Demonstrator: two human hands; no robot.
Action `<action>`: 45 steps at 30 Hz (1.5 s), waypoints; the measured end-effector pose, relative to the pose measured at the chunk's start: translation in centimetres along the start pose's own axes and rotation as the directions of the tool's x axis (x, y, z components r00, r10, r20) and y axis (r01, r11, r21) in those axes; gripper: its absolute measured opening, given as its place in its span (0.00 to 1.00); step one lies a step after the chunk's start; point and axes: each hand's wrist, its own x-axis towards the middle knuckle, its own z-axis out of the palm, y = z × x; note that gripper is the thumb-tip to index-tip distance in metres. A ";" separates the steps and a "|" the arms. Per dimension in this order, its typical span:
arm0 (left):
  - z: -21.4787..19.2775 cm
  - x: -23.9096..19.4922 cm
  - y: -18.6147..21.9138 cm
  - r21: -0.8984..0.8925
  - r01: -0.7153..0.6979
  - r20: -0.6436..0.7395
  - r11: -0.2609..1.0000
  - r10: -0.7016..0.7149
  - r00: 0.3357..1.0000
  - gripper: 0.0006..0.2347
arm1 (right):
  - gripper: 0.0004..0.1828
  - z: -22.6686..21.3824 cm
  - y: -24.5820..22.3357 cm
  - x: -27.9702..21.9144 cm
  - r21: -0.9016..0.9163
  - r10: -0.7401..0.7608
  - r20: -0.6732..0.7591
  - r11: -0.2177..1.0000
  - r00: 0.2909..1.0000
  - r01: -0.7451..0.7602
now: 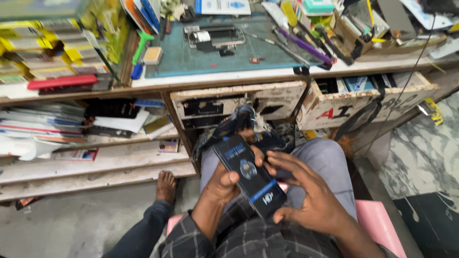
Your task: The person cleans the back of a disassembled smartphone with a brush, then uses a screwdriver to remove screws and separate the battery from the chassis. The person places the battery on the workbench and continues to handle the phone frame.
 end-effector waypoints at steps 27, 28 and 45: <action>-1.7 0.2 -3.9 -0.011 0.012 -0.408 1.000 -0.015 0.913 0.44 | 0.32 -2.4 1.6 0.5 -0.220 -0.156 0.095 0.960 0.983 0.173; -1.5 0.3 -3.5 0.040 0.030 -0.427 0.999 -0.010 0.904 0.45 | 0.37 -2.7 1.7 0.5 -0.177 -0.125 0.126 0.973 0.984 0.146; -1.7 0.5 -3.3 0.392 0.121 -0.399 0.912 0.050 0.916 0.47 | 0.28 -0.8 5.0 0.5 0.140 0.322 0.094 0.932 0.942 -0.333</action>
